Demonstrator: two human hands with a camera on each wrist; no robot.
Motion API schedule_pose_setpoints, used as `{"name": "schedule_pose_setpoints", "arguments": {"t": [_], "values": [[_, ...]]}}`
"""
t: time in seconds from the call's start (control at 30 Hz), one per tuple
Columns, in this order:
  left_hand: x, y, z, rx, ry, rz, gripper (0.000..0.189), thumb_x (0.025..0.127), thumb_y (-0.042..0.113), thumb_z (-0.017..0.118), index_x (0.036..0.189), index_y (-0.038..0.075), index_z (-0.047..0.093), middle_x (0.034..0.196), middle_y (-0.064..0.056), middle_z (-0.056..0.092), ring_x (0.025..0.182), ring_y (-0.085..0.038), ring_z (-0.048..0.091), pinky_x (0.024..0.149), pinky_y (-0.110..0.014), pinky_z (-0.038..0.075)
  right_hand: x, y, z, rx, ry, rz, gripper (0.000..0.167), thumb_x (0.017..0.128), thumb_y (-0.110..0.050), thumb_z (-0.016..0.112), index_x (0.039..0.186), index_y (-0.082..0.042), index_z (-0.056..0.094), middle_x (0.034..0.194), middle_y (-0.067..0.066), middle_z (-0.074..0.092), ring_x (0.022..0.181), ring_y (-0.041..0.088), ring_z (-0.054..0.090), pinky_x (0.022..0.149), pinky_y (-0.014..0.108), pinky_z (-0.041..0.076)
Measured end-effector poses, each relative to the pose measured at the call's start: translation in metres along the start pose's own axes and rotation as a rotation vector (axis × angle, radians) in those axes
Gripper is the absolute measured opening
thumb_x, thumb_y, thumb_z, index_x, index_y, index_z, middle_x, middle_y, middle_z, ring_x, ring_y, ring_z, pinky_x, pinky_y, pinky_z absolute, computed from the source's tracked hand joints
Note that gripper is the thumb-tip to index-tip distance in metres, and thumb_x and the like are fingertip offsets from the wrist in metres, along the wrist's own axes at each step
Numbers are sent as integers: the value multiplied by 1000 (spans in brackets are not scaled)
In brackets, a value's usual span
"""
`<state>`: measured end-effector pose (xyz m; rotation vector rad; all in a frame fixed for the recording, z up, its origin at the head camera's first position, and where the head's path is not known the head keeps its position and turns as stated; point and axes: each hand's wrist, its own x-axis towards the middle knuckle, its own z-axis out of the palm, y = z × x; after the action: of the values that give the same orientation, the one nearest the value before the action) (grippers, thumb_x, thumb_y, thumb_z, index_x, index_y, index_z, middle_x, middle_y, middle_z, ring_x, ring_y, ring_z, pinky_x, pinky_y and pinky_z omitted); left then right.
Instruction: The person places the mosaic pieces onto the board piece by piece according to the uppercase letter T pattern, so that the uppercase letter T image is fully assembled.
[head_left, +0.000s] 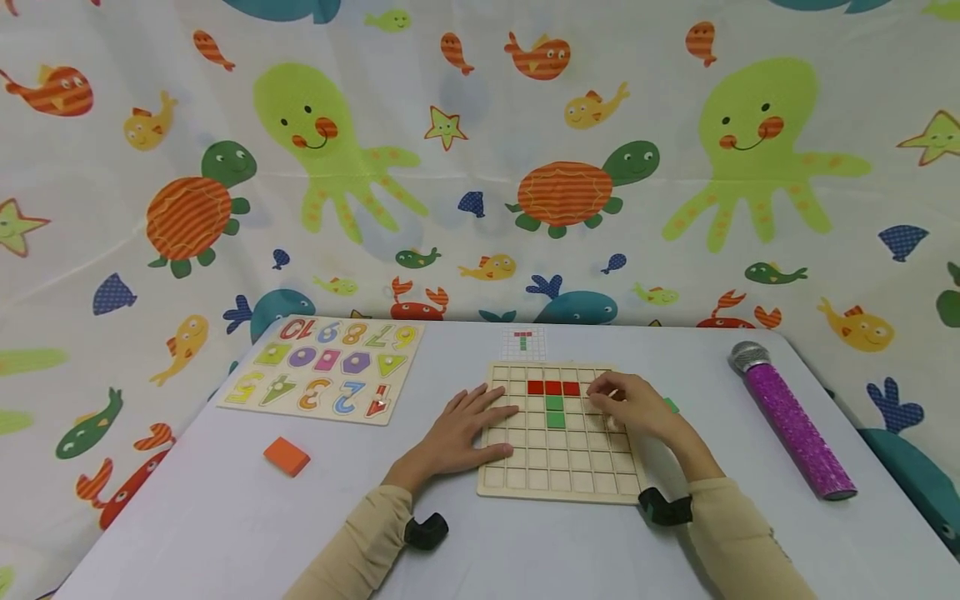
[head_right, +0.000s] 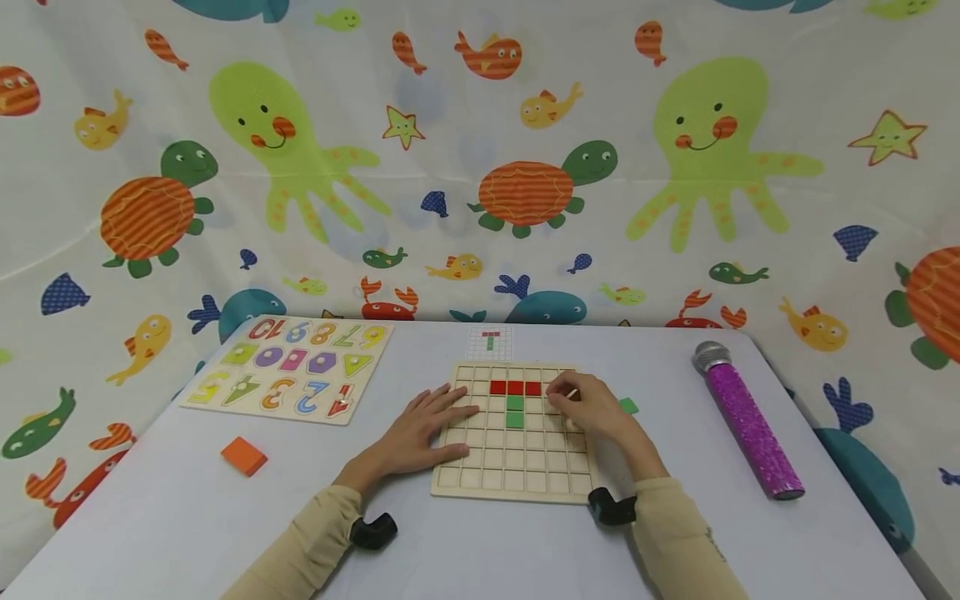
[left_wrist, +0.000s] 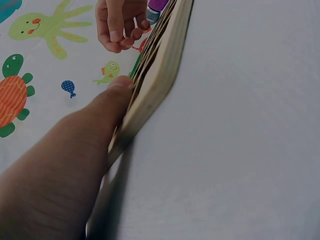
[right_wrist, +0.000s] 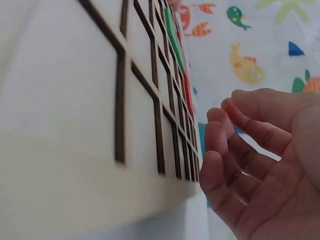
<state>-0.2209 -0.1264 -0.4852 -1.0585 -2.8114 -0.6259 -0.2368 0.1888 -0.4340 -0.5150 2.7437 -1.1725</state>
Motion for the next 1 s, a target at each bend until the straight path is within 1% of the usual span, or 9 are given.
{"name": "schedule_pose_setpoints", "arguments": {"t": [0.2, 0.43, 0.5, 0.63, 0.77, 1.0], "values": [[-1, -1, 0, 6, 5, 2, 62, 88, 57, 54, 143, 32, 40, 156, -3, 28, 146, -29, 19, 115, -55, 15, -1, 14, -18, -26, 20, 73, 20, 94, -19, 58, 107, -4, 62, 99, 10, 62, 80, 19, 55, 66, 28, 47], [-2, -1, -1, -2, 13, 10, 61, 88, 56, 54, 143, 30, 42, 155, -4, 29, 146, -30, 19, 115, -56, 16, -6, 25, -34, -91, 68, 85, 20, 93, -17, 58, 107, -2, 62, 100, 13, 64, 85, 19, 57, 73, 29, 46], [-2, -1, -1, -1, 8, 5, 61, 88, 56, 54, 143, 31, 41, 156, -4, 29, 146, -30, 19, 115, -55, 16, -8, 28, -37, -92, 74, 90, 21, 93, -16, 59, 107, -1, 62, 100, 13, 64, 84, 19, 58, 72, 29, 47], [-2, 0, -1, 0, 4, 4, 62, 88, 57, 54, 143, 31, 41, 156, -3, 28, 146, -30, 19, 115, -55, 15, -11, 34, -43, -78, 75, 98, 22, 92, -16, 59, 107, 0, 61, 98, 14, 64, 82, 19, 59, 67, 29, 48], [-1, 0, -1, -4, 3, 4, 62, 88, 57, 54, 143, 31, 41, 156, -3, 28, 146, -30, 18, 115, -55, 15, -14, 38, -49, -90, 83, 108, 23, 92, -16, 59, 108, 0, 60, 97, 14, 62, 83, 21, 59, 66, 29, 48], [-1, 0, 0, -4, 15, 14, 61, 88, 55, 55, 142, 30, 42, 155, -5, 29, 146, -31, 20, 114, -56, 16, -21, 48, -56, -123, 97, 158, 26, 92, -21, 59, 108, 0, 60, 96, 13, 61, 87, 22, 57, 65, 27, 45]]}}
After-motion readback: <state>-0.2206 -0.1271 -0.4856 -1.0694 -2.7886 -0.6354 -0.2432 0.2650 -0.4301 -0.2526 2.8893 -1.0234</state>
